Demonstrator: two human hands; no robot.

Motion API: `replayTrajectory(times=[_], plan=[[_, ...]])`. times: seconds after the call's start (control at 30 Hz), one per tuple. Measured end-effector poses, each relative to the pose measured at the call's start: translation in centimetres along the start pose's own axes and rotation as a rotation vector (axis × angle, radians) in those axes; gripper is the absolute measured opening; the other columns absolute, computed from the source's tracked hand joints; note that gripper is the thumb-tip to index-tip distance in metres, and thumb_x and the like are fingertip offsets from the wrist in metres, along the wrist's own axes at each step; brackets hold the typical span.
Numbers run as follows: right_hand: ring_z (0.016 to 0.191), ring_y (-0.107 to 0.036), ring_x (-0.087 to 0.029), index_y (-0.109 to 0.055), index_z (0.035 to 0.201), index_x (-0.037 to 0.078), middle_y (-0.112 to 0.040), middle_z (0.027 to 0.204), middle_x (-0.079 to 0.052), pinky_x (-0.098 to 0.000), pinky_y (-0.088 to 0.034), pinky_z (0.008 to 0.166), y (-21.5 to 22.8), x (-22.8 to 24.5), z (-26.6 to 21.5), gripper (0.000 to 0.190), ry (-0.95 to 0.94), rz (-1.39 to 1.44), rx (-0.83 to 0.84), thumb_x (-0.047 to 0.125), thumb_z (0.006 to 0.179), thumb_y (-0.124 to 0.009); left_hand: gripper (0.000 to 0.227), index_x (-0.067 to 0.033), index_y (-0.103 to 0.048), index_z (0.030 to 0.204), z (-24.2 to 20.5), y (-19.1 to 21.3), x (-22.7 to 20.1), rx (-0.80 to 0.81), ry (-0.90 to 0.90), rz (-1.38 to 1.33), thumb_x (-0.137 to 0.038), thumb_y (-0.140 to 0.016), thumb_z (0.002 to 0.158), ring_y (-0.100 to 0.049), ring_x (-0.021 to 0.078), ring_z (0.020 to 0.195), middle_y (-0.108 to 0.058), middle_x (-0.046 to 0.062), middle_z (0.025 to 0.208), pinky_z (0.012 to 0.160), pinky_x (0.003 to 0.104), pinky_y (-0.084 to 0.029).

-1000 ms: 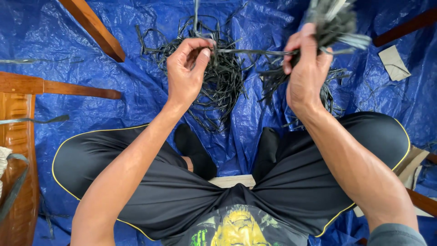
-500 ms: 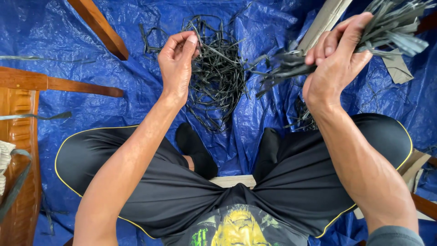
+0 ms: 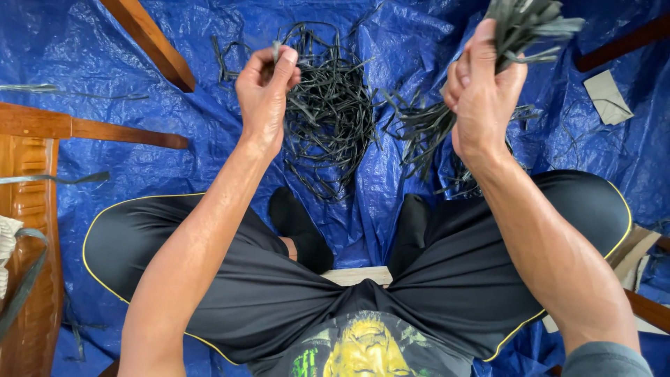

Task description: The person bundles and ties small black plastic strips into organized bunches.

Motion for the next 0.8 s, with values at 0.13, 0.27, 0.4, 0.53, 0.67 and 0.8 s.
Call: replayTrajectory(times=[0.13, 0.27, 0.4, 0.53, 0.67, 0.8], plan=[[0.051, -0.034, -0.007, -0.046, 0.098, 0.008, -0.038, 0.073, 0.002, -0.0247, -0.023, 0.045, -0.3, 0.1, 0.0, 0.038, -0.008, -0.058, 0.008, 0.038, 0.116, -0.061, 0.026, -0.005, -0.068, 0.108, -0.3, -0.8, 1.2, 0.062, 0.074, -0.061, -0.03, -0.066, 0.103, -0.067, 0.0115, 0.086, -0.068, 0.0, 0.092, 0.081, 0.029, -0.058], [0.054, -0.033, -0.007, -0.046, 0.094, 0.009, -0.037, 0.069, 0.003, -0.026, -0.023, 0.048, -0.7, 0.3, -0.1, 0.037, -0.042, -0.092, 0.012, 0.035, 0.116, -0.059, 0.037, -0.0048, -0.069, 0.107, -0.9, -1.5, 7.4, 0.238, 0.155, 0.177, -0.033, -0.047, 0.111, -0.068, 0.0116, 0.085, -0.07, 0.002, 0.091, 0.079, 0.028, -0.058], [0.054, -0.033, -0.006, -0.046, 0.094, 0.01, -0.037, 0.069, 0.004, -0.0256, -0.022, 0.048, -1.0, 0.3, -0.2, 0.034, -0.062, -0.115, 0.016, 0.033, 0.116, -0.059, 0.051, -0.0028, -0.071, 0.112, -3.1, -2.3, 12.3, 0.353, 0.373, 0.177, -0.038, -0.035, 0.113, -0.069, 0.0138, 0.096, -0.074, 0.005, 0.106, 0.085, 0.029, -0.056], [0.054, -0.034, -0.007, -0.047, 0.095, 0.01, -0.038, 0.069, 0.003, -0.0257, -0.024, 0.048, -1.0, 0.7, -0.1, 0.033, -0.059, -0.106, 0.018, 0.033, 0.115, -0.059, 0.053, -0.0041, -0.069, 0.124, -4.8, -3.8, 10.6, 0.424, 0.44, -0.001, -0.039, -0.03, 0.112, -0.065, 0.0143, 0.117, -0.07, 0.005, 0.13, 0.098, 0.031, -0.051], [0.053, -0.033, -0.006, -0.046, 0.096, 0.009, -0.038, 0.069, 0.003, -0.0244, -0.023, 0.048, -0.9, 0.9, -0.2, 0.035, -0.046, -0.127, 0.046, 0.033, 0.117, -0.06, 0.052, -0.0058, -0.065, 0.132, -5.5, -5.3, 7.7, 0.493, 0.449, -0.126, -0.032, -0.027, 0.108, -0.058, 0.016, 0.13, -0.063, 0.006, 0.143, 0.108, 0.034, -0.045], [0.055, -0.033, -0.006, -0.048, 0.098, 0.009, -0.038, 0.07, 0.004, -0.0257, -0.023, 0.049, -0.9, 1.2, -0.4, 0.033, -0.045, -0.133, 0.026, 0.034, 0.116, -0.061, 0.05, -0.0057, -0.068, 0.127, -5.5, -3.6, 8.8, 0.456, 0.47, -0.113, -0.028, -0.03, 0.104, -0.063, 0.0183, 0.124, -0.067, 0.01, 0.134, 0.104, 0.034, -0.05]])
Point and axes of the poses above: each hand's wrist, its own z-axis towards the middle knuckle, its own y-axis out of the back of the hand, x = y × z, the point moved 10 cm from there along z, towards the middle knuckle
